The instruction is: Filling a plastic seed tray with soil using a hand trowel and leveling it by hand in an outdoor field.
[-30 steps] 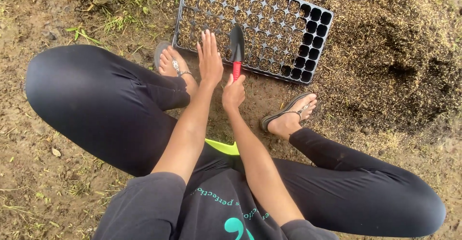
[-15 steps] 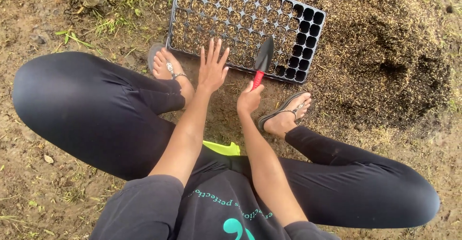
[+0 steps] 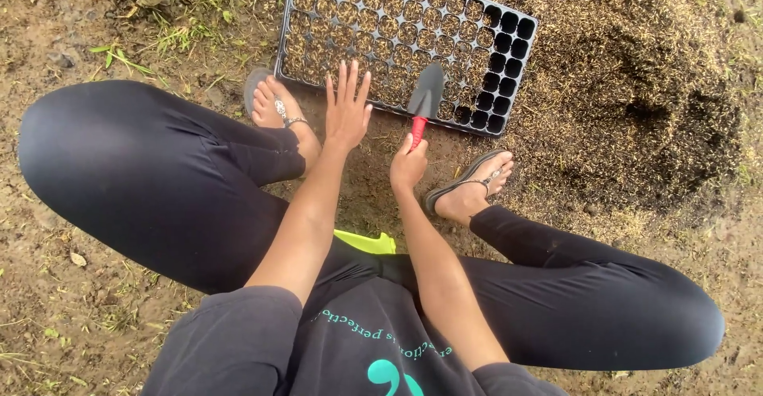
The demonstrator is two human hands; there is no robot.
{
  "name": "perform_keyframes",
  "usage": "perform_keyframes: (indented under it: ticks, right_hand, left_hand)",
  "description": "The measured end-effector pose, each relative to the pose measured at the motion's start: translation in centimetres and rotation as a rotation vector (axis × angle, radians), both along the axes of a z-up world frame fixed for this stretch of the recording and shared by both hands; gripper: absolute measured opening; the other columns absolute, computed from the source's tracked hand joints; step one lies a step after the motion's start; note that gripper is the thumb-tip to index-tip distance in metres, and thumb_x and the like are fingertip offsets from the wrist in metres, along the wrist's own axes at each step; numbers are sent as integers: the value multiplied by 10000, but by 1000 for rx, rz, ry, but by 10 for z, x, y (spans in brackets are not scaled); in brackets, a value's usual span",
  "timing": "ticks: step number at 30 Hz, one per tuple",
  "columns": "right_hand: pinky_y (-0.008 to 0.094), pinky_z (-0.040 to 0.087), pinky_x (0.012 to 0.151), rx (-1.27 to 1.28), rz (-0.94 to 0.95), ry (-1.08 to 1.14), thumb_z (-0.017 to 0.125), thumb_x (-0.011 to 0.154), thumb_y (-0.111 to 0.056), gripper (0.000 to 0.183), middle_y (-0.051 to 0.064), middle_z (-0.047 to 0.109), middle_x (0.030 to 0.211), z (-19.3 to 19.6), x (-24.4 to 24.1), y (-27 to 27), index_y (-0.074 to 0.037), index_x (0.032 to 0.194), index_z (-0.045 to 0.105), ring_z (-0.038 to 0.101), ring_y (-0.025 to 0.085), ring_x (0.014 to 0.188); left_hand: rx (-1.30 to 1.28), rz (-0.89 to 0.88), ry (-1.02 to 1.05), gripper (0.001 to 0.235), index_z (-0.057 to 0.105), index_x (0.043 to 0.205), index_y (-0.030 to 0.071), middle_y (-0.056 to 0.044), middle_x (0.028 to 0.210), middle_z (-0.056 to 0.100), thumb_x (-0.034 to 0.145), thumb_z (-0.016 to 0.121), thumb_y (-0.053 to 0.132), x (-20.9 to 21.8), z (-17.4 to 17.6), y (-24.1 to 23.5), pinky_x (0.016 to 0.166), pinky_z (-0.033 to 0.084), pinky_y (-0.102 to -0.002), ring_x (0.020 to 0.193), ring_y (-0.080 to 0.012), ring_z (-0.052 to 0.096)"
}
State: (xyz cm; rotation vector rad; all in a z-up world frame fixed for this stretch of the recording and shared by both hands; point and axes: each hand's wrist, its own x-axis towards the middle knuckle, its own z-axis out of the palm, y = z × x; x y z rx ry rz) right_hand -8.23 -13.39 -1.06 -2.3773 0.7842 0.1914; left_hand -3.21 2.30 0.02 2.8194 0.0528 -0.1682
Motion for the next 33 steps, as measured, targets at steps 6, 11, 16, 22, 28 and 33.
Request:
perform_keyframes:
  ticks: [6, 11, 16, 22, 28, 33]
  right_hand:
    - [518, 558, 662, -10, 168, 36, 465, 1052, -463, 371, 220, 711, 782, -3, 7, 25, -106, 1093, 559, 735, 423, 773]
    - [541, 566, 698, -45, 146, 51, 452, 1048, -481, 372, 235, 720, 809, -2, 9, 21, -124, 1108, 538, 738, 435, 807]
    - [540, 565, 682, -56, 160, 44, 461, 1045, -472, 358, 244, 715, 801, -2, 8, 14, -125, 1085, 540, 735, 443, 797]
    - [577, 549, 682, 7, 286, 23, 465, 1044, -478, 371, 276, 707, 806, -3, 13, 20, -119, 1095, 547, 722, 475, 805]
    - [552, 570, 675, -79, 271, 33, 430, 1055, -492, 372, 253, 717, 811, -5, 14, 12, -133, 1099, 516, 734, 446, 796]
    - [582, 569, 689, -86, 370, 28, 441, 1056, -470, 362, 284, 715, 819, 6, 17, 18, -121, 1110, 518, 731, 472, 800]
  left_hand:
    - [26, 50, -69, 677, 304, 1622, 120, -160, 1705, 53, 1045, 616, 286, 0, 1, 1, 1254, 25, -586, 1566, -339, -28]
    - [46, 70, -104, 675, 328, 1607, 93, -180, 1698, 80, 1033, 634, 273, -1, 1, 4, 1250, 24, -590, 1565, -350, -4]
    - [-5, 90, -70, 672, 298, 1616, 84, -175, 1701, 65, 1044, 616, 239, 0, 1, 4, 1252, 1, -582, 1567, -341, -24]
    - [-15, 132, -33, 657, 272, 1617, 74, -163, 1703, 87, 1064, 587, 237, 4, 0, 6, 1268, 23, -538, 1573, -311, 6]
    - [-35, 119, -11, 653, 240, 1624, 66, -166, 1705, 67, 1077, 551, 243, 4, 1, 4, 1269, 9, -527, 1573, -308, -17]
    - [-30, 124, -24, 655, 259, 1616, 50, -172, 1702, 81, 1069, 564, 244, 2, 2, 5, 1267, 16, -529, 1573, -315, -7]
